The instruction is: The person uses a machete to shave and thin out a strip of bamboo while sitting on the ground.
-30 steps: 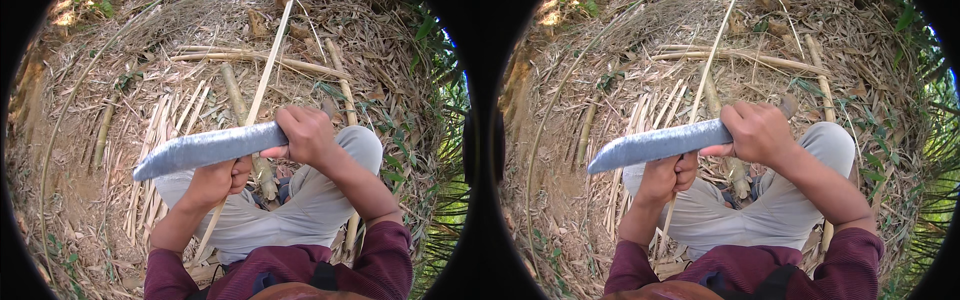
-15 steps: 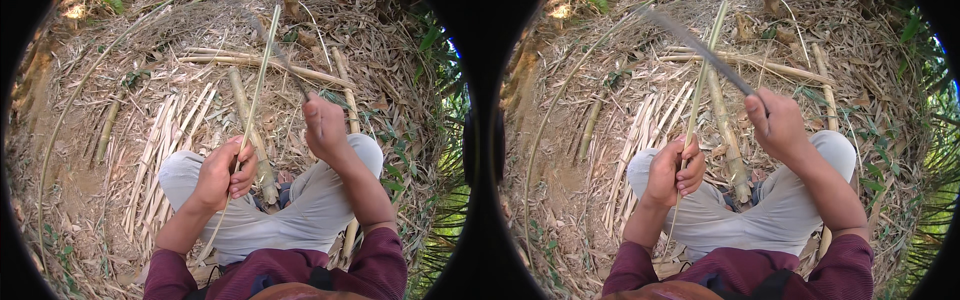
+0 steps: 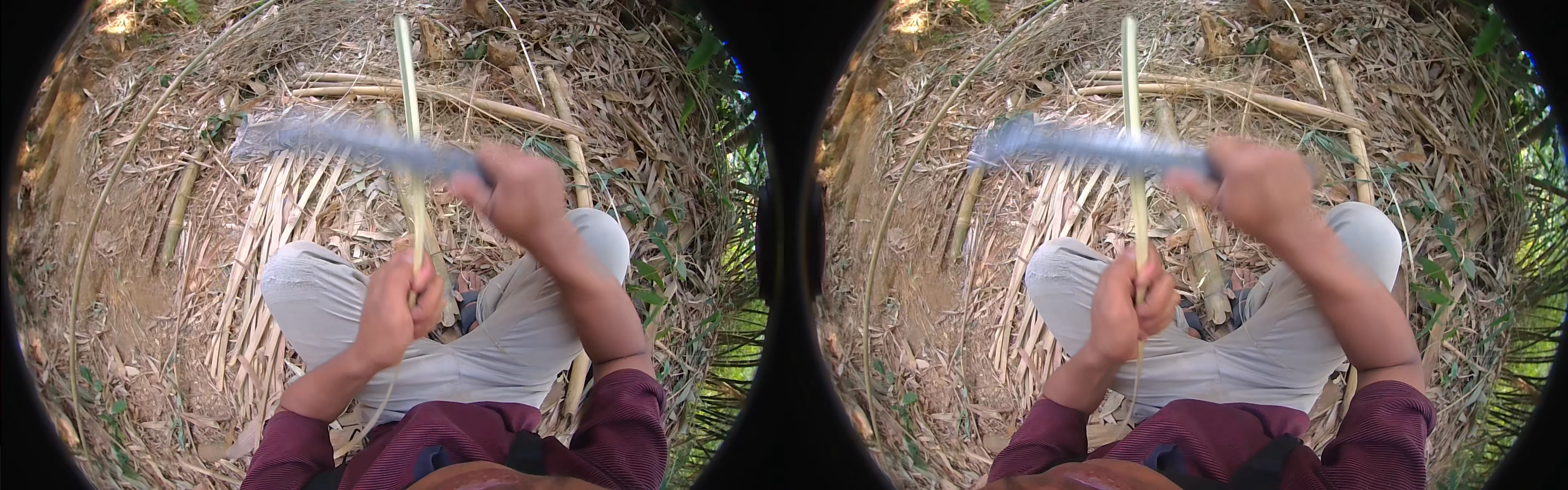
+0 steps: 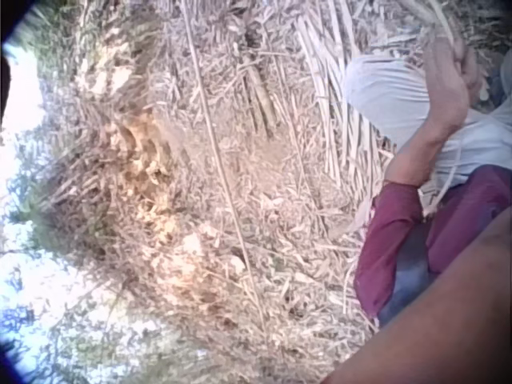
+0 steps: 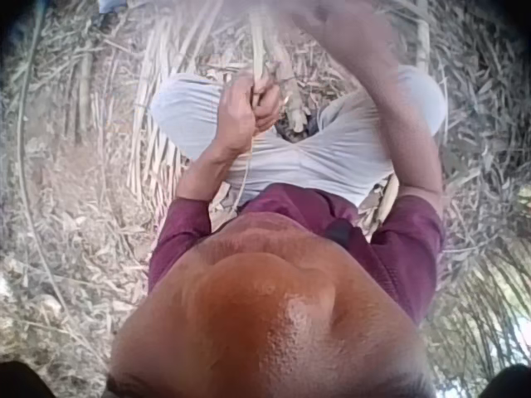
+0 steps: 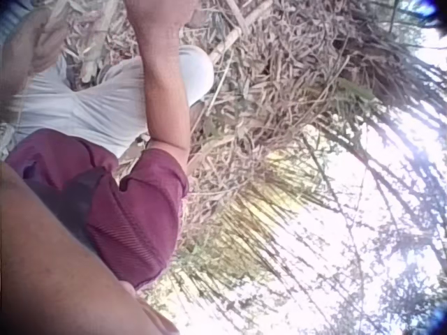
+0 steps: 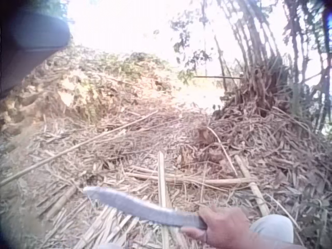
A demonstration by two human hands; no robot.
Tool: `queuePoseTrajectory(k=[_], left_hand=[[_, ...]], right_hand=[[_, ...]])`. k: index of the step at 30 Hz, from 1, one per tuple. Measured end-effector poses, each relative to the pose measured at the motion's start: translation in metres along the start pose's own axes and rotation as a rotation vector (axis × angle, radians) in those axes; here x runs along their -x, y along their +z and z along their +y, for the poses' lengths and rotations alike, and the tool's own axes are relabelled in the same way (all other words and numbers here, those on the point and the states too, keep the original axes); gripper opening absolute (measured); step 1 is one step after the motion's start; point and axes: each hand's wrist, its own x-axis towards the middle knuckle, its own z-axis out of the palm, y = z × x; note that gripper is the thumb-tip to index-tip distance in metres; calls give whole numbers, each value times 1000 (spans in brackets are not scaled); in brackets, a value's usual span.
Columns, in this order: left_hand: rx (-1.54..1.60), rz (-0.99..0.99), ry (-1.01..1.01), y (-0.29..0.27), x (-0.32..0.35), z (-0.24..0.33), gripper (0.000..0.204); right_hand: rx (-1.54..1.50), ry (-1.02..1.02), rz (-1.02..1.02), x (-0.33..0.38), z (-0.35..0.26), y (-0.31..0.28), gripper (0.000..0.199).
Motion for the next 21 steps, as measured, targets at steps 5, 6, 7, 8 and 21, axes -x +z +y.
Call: queuePoseTrajectory(k=[5, 6, 7, 8, 21], left_hand=[[261, -39, 6, -7, 17, 10, 34], [333, -58, 74, -15, 2, 14, 32], [202, -31, 56, -12, -6, 16, 32], [48, 6, 37, -8, -9, 23, 33], [-1010, 246, 542, -21, -14, -11, 19]], right_hand=[[-456, 553, 7, -13, 52, -16, 78], [-512, 546, 12, -8, 44, -18, 76], [-566, 549, 16, -1, 32, -19, 74], [-642, 556, 31, 2, 23, -18, 71], [-234, -224, -182, 18, -31, -4, 70]])
